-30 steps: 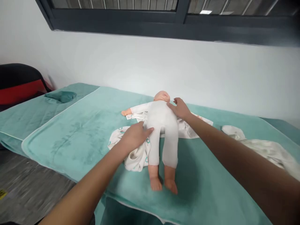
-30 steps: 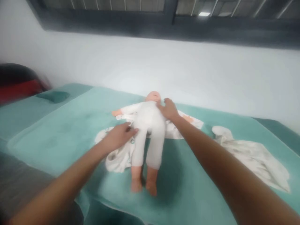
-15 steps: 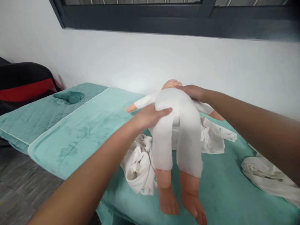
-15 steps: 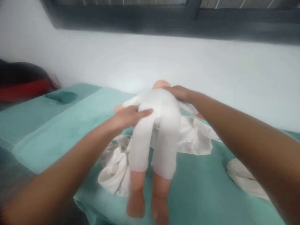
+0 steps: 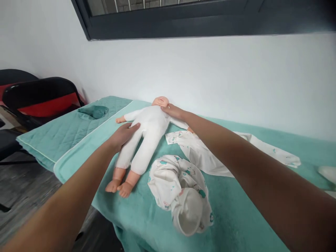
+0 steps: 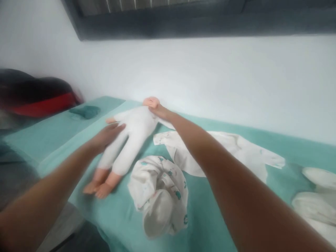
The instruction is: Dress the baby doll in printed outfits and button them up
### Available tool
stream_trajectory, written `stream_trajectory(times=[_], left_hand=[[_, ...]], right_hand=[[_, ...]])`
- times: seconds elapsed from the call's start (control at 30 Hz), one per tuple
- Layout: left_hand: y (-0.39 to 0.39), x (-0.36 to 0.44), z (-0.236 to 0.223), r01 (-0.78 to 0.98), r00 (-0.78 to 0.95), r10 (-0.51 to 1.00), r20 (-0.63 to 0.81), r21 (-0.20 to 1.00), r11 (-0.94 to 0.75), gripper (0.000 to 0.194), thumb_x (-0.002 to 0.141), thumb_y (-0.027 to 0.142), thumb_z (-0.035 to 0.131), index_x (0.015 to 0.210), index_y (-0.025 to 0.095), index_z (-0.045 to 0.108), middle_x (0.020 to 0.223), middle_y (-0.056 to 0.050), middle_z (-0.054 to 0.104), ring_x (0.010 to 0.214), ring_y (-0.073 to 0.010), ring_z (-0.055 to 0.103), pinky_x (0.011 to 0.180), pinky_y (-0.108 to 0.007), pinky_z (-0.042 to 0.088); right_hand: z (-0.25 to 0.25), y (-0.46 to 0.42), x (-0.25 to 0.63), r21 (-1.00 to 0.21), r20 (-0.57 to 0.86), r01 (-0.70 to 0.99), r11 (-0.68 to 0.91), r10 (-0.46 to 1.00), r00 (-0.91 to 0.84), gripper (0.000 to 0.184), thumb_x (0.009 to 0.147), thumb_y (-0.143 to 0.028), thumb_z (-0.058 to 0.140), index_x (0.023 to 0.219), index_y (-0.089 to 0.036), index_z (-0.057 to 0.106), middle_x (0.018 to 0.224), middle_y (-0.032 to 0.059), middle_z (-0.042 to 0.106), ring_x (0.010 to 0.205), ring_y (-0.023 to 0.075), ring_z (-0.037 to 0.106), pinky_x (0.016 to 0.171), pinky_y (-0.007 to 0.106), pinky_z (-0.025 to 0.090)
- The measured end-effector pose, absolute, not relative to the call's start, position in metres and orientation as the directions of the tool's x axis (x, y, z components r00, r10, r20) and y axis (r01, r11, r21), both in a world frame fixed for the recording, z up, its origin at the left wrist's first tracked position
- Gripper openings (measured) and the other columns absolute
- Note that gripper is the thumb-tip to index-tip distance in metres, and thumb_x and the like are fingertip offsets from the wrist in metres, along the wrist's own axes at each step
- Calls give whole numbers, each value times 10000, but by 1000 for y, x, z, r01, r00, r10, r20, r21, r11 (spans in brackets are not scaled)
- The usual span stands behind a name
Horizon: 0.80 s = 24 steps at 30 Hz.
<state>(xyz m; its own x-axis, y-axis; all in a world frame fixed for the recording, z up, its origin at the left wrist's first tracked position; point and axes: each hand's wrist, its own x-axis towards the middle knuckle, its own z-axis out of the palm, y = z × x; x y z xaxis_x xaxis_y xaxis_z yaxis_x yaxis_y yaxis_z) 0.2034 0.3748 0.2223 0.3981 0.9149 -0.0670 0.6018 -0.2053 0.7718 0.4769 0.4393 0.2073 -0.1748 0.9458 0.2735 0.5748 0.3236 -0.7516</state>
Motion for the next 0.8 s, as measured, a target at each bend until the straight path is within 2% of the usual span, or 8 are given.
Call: stream_trajectory(times=[0.1, 0.17, 0.23, 0.4, 0.5, 0.6, 0.7, 0.8], left_hand=[[366, 199, 213, 770, 281, 952, 124, 564, -300, 587, 911, 532, 460, 1317, 118, 554, 1349, -167, 608, 1179, -349, 590, 994, -511, 477], [343, 196, 211, 784, 443, 837, 322, 315, -536, 495, 907, 345, 484, 1363, 158, 532, 1471, -174, 500, 1340, -370, 470, 1090, -546, 406], [308, 198, 208, 609, 722, 613, 321, 128, -783, 506, 878, 197, 487, 1382, 221, 524, 1521, -122, 459, 1422, -337, 389, 1138, -526, 381], [234, 236, 191, 323, 917, 330, 224, 68, -944, 432, 876, 62, 476, 1282, 181, 559, 1555, -126, 420, 1473, -292, 332, 1178, -506, 354], [217, 275, 190, 317, 854, 354, 381, 158, -935, 207, 904, 93, 481, 1058, 144, 609, 1580, -173, 367, 1499, -321, 273, 1212, -555, 267], [202, 305, 206, 160, 809, 360, 464, 415, -896, 303, 901, 213, 566, 1202, 178, 549, 1618, -166, 298, 1477, -296, 332, 1186, -506, 333], [171, 310, 220, 65, 864, 382, 327, 681, -730, 357, 837, 297, 665, 1174, 209, 584, 1336, -110, 630, 1205, -267, 614, 1027, -403, 491], [121, 278, 217, 79, 824, 508, 251, 837, -541, 187, 814, 290, 680, 961, 182, 640, 984, -59, 726, 919, -223, 686, 879, -343, 533]], right_hand=[[201, 417, 514, -570, 111, 815, 105, 993, -50, 594, 990, -622, 293, 1235, -170, 590, 1242, 124, 672, 1094, 250, 633, 937, 384, 494], [199, 386, 557, -446, 34, 893, -64, 995, 89, 568, 980, -614, 310, 1082, -163, 640, 1125, 153, 703, 1029, 274, 643, 919, 406, 475], [195, 342, 601, -344, -11, 918, -196, 979, 205, 487, 902, -618, 491, 909, -156, 646, 1001, 186, 707, 974, 336, 640, 888, 464, 454], [181, 222, 628, -29, -213, 978, -207, 957, 196, 372, 920, -539, 495, 1016, -199, 613, 1067, 129, 691, 937, 306, 635, 787, 398, 445], [189, 160, 573, -242, -102, 960, 138, 981, -167, 299, 999, -423, 397, 924, -213, 596, 937, 76, 673, 871, 227, 610, 809, 358, 435], [216, 103, 510, -479, 146, 725, 495, 859, -490, 277, 1016, -365, 418, 837, -204, 556, 903, 57, 619, 868, 186, 565, 812, 328, 446], [248, 54, 474, -624, 291, 595, 507, 857, -425, 186, 1021, -271, 434, 894, -209, 556, 903, 48, 585, 861, 160, 543, 784, 292, 466], [260, 12, 466, -756, 198, 519, 400, 895, -401, 122, 995, -274, 501, 1053, -242, 603, 1080, 70, 609, 978, 166, 597, 851, 284, 519]])
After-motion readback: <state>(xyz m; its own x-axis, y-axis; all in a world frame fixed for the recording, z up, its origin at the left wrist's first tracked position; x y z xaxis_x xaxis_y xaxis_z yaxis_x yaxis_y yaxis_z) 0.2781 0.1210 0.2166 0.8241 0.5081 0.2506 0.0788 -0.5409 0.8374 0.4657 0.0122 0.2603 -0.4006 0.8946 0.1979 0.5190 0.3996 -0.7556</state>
